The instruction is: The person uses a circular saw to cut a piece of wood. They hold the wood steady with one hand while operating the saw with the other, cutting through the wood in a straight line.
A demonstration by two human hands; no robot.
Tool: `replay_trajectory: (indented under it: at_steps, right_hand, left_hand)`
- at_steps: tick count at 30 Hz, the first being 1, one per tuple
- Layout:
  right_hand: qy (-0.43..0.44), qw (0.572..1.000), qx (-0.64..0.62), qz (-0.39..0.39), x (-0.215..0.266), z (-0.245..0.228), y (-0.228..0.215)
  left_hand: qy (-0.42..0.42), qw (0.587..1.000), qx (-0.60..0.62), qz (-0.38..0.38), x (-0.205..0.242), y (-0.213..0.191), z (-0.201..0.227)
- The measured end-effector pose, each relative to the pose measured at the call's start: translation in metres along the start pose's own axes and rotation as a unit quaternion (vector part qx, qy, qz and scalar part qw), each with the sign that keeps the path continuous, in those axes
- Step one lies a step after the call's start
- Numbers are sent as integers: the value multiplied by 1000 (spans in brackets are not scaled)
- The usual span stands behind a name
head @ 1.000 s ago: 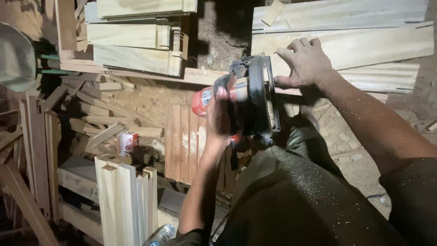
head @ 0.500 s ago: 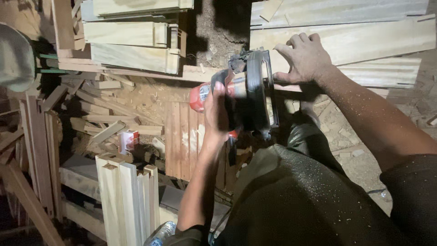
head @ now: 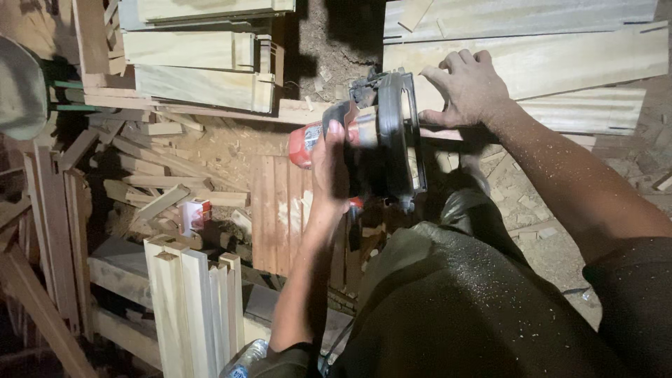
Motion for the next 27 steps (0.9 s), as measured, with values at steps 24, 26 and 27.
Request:
replay_trajectory:
  at_steps: [24, 26, 27]
  right_hand:
    - [-11, 999, -18, 36, 7, -3, -8]
    - [-2, 1000, -25, 15, 4, -2, -7]
    - [-3, 1000, -21, 15, 4, -2, -7]
  left_hand:
    - [-22, 999, 25, -3, -18, 6, 5]
    - [11, 999, -8, -33, -20, 6, 11]
    - [27, 998, -25, -47, -20, 6, 12]
Point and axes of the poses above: each hand's wrist, its own x-axis away from the middle knuckle, its own y-axis out of the palm, z = x × y, the point moved 4 cm from there along -x, towards the middle knuckle, and after that the axes turned 1 degree about x, right-handed, at the moved point
